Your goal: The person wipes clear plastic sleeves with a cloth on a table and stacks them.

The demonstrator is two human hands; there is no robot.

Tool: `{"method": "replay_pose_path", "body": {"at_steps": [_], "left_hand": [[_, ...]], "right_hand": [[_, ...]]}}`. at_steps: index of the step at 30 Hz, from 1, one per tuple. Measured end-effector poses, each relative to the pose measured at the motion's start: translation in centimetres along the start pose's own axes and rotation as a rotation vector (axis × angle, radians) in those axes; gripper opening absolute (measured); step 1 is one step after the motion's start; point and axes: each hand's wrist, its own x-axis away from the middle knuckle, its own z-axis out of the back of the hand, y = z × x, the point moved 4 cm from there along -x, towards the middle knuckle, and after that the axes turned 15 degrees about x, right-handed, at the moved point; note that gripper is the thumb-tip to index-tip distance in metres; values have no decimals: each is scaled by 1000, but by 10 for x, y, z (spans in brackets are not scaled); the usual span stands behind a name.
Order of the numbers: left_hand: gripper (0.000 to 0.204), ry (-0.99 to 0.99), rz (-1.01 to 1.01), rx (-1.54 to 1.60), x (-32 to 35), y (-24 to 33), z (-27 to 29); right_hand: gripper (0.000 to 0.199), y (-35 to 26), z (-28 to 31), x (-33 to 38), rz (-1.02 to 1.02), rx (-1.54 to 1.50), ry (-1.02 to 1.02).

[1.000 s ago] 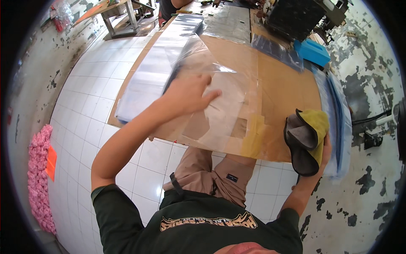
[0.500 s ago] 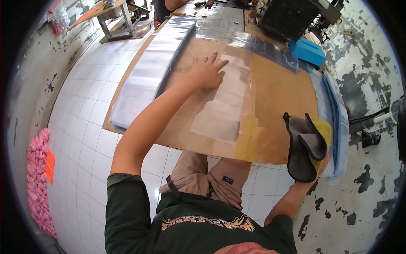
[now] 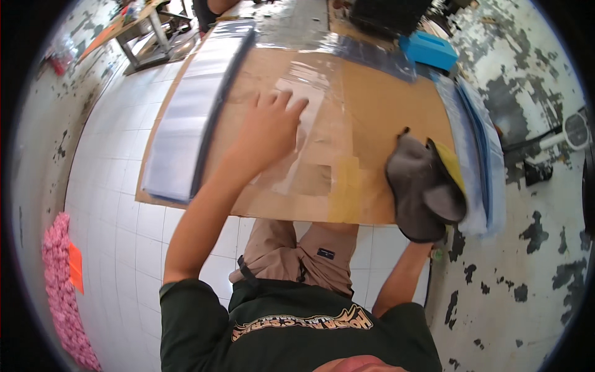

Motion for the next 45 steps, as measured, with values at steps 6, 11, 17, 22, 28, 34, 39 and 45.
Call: {"method": "replay_pose_path", "body": {"at_steps": [6, 11, 17, 22, 28, 34, 39, 45], "left_hand": [[46, -38, -39, 125, 110, 37, -17], [50, -24, -3, 79, 158, 26, -12], [21, 787, 203, 511, 257, 12, -27], [25, 802, 772, 1644, 251, -9, -60], [37, 826, 629, 1813, 226, 1, -46], [57, 928, 372, 2466, 192, 0, -32], [66, 952, 333, 2615, 174, -10, -29], [73, 1135, 328, 2560, 166, -10, -25]], "right_hand": [[45, 24, -13, -13, -82, -24, -49], [46, 31, -14, -15, -84, 4, -82], [47, 45, -15, -7, -109, 42, -111], [48, 51, -37, -18, -112, 60, -176], [48, 37, -79, -34, -64, 117, -281], [49, 4, -179, -31, 94, 365, -539], [50, 39, -306, 43, 378, 937, -1154], [59, 25, -337, 157, 977, 1019, -1294]]}}
